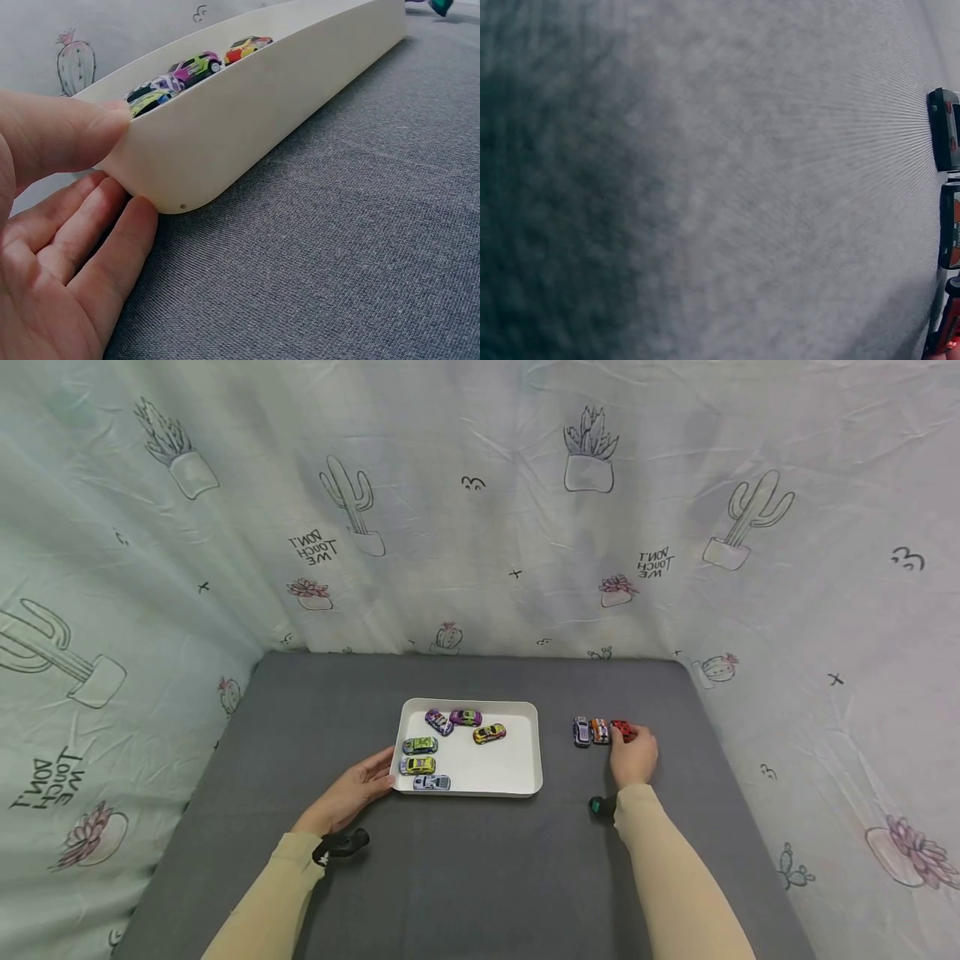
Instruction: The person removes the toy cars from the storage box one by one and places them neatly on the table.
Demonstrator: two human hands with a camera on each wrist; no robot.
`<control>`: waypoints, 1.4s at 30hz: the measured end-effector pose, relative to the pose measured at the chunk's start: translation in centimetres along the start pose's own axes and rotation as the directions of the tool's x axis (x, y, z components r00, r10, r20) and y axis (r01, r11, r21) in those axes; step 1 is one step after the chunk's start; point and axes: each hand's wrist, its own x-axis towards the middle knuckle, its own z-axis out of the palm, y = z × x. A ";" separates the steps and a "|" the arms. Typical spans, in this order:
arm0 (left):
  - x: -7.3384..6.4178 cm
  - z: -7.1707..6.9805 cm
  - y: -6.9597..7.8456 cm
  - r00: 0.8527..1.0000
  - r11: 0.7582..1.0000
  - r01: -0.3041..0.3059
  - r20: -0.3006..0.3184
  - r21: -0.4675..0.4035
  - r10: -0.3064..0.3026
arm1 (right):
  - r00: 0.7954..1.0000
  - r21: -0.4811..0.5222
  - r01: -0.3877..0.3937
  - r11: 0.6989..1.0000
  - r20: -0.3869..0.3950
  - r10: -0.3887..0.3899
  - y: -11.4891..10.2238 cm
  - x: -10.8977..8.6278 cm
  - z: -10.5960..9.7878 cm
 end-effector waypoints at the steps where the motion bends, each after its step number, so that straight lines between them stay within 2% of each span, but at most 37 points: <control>1: 0.0 0.0 0.0 1.000 1.000 -0.003 0.002 -0.001 0.003 | 1.000 -0.007 0.002 1.000 0.004 -0.002 0.0 0.0 0.0; 6: 0.0 -0.1 -0.1 1.000 1.000 -0.015 0.010 -0.010 0.015 | 1.000 -0.010 0.027 1.000 0.015 -0.027 0.3 0.0 -0.1; 11: 0.0 0.0 -0.1 1.000 1.000 -0.016 0.008 -0.010 0.016 | 0.997 0.066 0.078 0.995 0.023 -0.080 1.3 -0.4 -0.2; 15: -0.1 -0.1 0.1 1.000 1.000 -0.015 0.013 -0.013 0.015 | 0.992 0.102 0.105 0.989 0.060 -0.112 2.0 -0.9 -0.7; 21: -0.1 -0.2 0.1 1.000 1.000 -0.010 0.011 -0.016 0.011 | 0.989 0.072 0.090 0.993 0.111 -0.098 2.5 -0.9 -0.8; 34: 0.0 0.0 0.0 1.000 1.000 -0.011 -0.003 -0.016 0.011 | 0.993 0.079 0.088 0.993 0.070 -0.094 2.4 -0.9 -0.6; 42: -0.1 0.0 -0.2 1.000 1.000 -0.002 -0.010 -0.009 0.002 | 0.992 0.089 0.067 0.994 0.103 -0.076 2.3 -0.9 -0.9</control>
